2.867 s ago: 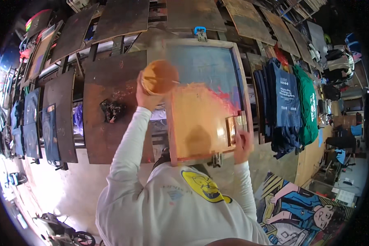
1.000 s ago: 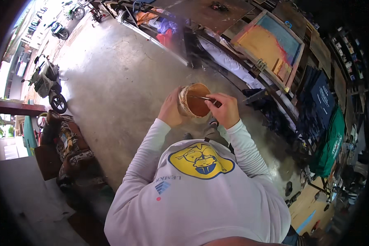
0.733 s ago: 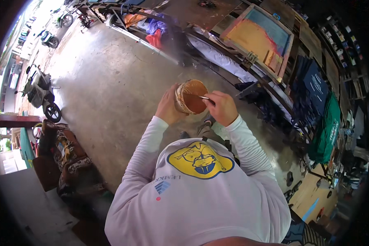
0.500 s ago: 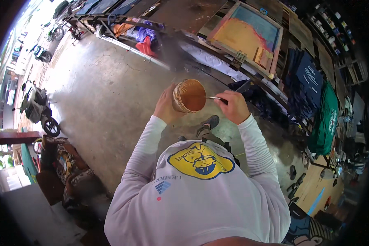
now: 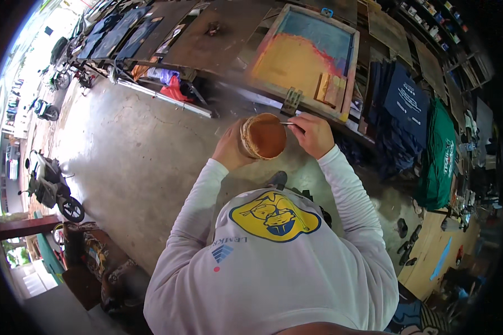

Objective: The user is applying ink to a screen and then using a squeegee to print a design onto t-shirts at a screen printing station.

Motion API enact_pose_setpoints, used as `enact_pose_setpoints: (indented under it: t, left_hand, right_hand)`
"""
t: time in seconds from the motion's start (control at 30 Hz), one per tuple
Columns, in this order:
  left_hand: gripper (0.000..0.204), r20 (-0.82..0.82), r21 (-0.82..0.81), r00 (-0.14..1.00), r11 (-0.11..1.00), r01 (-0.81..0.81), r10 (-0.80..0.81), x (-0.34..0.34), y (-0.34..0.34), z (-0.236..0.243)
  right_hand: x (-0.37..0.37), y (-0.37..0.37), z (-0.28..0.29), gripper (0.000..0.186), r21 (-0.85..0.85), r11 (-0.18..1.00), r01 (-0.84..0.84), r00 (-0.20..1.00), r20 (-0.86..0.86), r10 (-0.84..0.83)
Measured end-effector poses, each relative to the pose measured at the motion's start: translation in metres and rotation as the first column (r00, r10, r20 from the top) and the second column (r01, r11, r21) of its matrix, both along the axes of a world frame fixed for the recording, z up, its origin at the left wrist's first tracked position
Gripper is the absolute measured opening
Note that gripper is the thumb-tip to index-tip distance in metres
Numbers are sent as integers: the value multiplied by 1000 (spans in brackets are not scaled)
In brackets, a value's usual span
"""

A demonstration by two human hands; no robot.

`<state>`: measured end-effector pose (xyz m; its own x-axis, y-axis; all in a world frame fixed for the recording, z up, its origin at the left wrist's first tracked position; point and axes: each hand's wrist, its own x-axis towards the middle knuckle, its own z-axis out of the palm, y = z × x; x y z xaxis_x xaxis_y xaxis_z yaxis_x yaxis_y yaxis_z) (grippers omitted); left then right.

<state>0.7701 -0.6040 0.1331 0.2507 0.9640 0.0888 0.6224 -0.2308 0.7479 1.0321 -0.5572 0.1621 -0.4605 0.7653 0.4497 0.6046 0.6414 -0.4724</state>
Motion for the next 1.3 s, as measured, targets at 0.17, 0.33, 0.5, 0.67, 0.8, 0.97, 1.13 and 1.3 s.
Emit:
enact_pose_setpoints:
  t: [0.17,0.33,0.5,0.67,0.8,0.97,1.13,1.3]
  left_hand:
    - [114,-54,27,998,1000,14,-13,30,37,5]
    - [114,-30,-7,999,1000,-22,22,39,72,2]
    - [113,-18,12,1000,1000,15,-14,35,118,-1]
    - [97,-15,56,992,991,125,-124,36,180,3]
    - [101,16,29,986,986,167,-168,16,240,-15]
    - [109,-44,91,975,971,223,-219,-10,317,-13]
    - [107,85,30,939,943,332,-334,-17,383,20]
    - [99,20,77,908,906,416,-419,-23,435,6]
  right_hand:
    - [30,46,8,17,54,998,-33,999,-11,34]
    - [58,79,14,19,-18,995,-98,995,-22,97]
    - [66,108,28,20,-47,999,-9,1000,16,9]
    - [47,147,42,20,149,985,83,994,54,-92]
    - [40,181,36,18,-31,997,74,997,9,-73]
    - [16,223,41,17,-155,965,211,969,160,-186]
    - [-32,270,46,14,89,918,387,922,-7,-388]
    - [-32,277,65,10,-187,872,452,892,74,-446]
